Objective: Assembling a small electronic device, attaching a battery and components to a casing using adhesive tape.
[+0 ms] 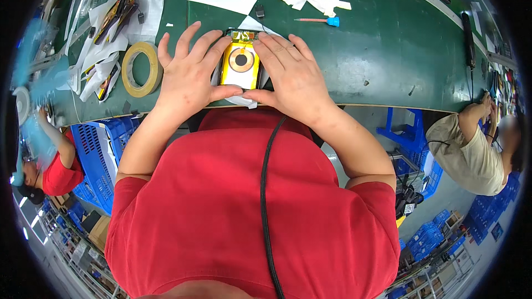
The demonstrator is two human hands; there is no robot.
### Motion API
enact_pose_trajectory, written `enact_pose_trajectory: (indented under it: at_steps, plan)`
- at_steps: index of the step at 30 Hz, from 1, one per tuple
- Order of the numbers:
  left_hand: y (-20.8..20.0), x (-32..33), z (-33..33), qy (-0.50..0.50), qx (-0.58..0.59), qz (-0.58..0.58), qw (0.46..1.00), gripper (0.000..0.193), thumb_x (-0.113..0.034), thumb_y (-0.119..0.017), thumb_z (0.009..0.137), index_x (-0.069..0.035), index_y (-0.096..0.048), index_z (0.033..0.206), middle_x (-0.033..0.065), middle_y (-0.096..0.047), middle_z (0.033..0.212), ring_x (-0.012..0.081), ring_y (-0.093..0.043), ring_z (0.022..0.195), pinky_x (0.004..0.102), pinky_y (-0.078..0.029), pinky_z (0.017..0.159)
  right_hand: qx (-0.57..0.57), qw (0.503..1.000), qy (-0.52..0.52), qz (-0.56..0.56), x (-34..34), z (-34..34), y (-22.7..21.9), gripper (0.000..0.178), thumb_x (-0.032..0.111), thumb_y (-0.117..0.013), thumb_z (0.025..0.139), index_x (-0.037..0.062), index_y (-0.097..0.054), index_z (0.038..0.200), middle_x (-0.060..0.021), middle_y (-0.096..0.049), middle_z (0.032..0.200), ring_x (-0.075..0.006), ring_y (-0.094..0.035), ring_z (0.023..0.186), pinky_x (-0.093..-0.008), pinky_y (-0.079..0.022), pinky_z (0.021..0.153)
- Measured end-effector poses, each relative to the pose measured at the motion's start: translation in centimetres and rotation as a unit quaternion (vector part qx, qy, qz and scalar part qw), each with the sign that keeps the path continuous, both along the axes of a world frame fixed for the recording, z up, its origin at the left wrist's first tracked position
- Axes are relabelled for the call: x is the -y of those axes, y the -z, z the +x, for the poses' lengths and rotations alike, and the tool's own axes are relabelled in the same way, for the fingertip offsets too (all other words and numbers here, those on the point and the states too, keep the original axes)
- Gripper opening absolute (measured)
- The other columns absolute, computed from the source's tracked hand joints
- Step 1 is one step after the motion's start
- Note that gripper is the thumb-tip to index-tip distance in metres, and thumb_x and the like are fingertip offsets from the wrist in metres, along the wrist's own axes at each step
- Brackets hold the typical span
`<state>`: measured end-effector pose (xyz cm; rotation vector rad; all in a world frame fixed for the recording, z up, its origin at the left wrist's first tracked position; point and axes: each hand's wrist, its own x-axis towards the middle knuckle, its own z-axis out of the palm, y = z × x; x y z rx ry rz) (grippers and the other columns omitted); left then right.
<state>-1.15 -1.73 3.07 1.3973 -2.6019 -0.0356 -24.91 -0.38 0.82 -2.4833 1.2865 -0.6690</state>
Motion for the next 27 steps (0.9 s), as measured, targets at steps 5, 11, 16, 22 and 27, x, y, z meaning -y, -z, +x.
enact_pose_trajectory:
  at_steps: [5, 11, 16, 22, 27]
  plan:
    - [-0.1, 0.2, -0.1, 0.005, -0.007, -0.001, 1.000, 0.088, -0.065, -0.079, 0.065, -0.010, -0.060, 0.132, 0.0039, -0.053, 0.134, 0.0310, -0.037, 0.140, 0.0653, -0.014, 0.113, 0.011, 1.000, 0.003, 0.012, 0.2, -0.2, -0.2, 0.084, 0.046, -0.086, 0.071, 0.0010, -0.055, 0.134, -0.0161, -0.056, 0.139, -0.0329, -0.056, 0.126, -0.0485, -0.039, 0.112]
    - [0.8, -0.1, -0.2, 0.009, -0.004, -0.016, 1.000, 0.089, -0.066, -0.079, 0.065, -0.006, -0.061, 0.128, 0.0066, -0.054, 0.131, 0.0313, -0.037, 0.139, 0.0657, -0.014, 0.113, -0.055, 0.998, -0.017, 0.038, 1.1, -0.2, -2.1, 0.087, 0.046, -0.087, 0.066, 0.0016, -0.055, 0.133, -0.0140, -0.058, 0.130, -0.0326, -0.058, 0.116, -0.0437, -0.044, 0.104]
    - [0.9, 0.5, 0.2, 0.025, -0.015, -0.002, 1.000, 0.090, -0.066, -0.080, 0.064, -0.007, -0.060, 0.130, 0.0089, -0.054, 0.133, 0.0310, -0.040, 0.138, 0.0642, -0.016, 0.114, -0.117, 0.991, -0.048, 0.052, 2.9, -0.1, -3.2, 0.085, 0.050, -0.087, 0.063, 0.0020, -0.057, 0.127, -0.0101, -0.060, 0.115, -0.0292, -0.058, 0.108, -0.0411, -0.045, 0.098]
    - [2.4, 0.2, 1.9, -0.057, -0.175, 0.099, 0.978, 0.086, -0.047, -0.073, 0.087, -0.004, -0.039, 0.153, 0.0156, -0.050, 0.149, 0.0340, -0.042, 0.139, 0.0526, -0.022, 0.116, -0.012, 0.999, -0.003, 0.050, 2.2, -1.2, -1.7, 0.115, 0.056, -0.090, 0.056, 0.0083, -0.043, 0.150, -0.0167, -0.048, 0.145, -0.0371, -0.046, 0.135, -0.0504, -0.035, 0.112]
    - [2.1, 1.6, 0.4, -0.041, -0.345, 0.210, 0.914, 0.059, -0.021, -0.058, 0.100, -0.003, -0.038, 0.153, 0.0193, -0.061, 0.137, 0.0356, -0.047, 0.134, 0.0451, -0.032, 0.114, -0.030, 0.997, -0.024, 0.061, 1.5, 1.1, -1.0, 0.116, 0.041, -0.095, 0.056, 0.0089, -0.039, 0.153, -0.0191, -0.044, 0.150, -0.0387, -0.041, 0.140, -0.0496, -0.029, 0.117]
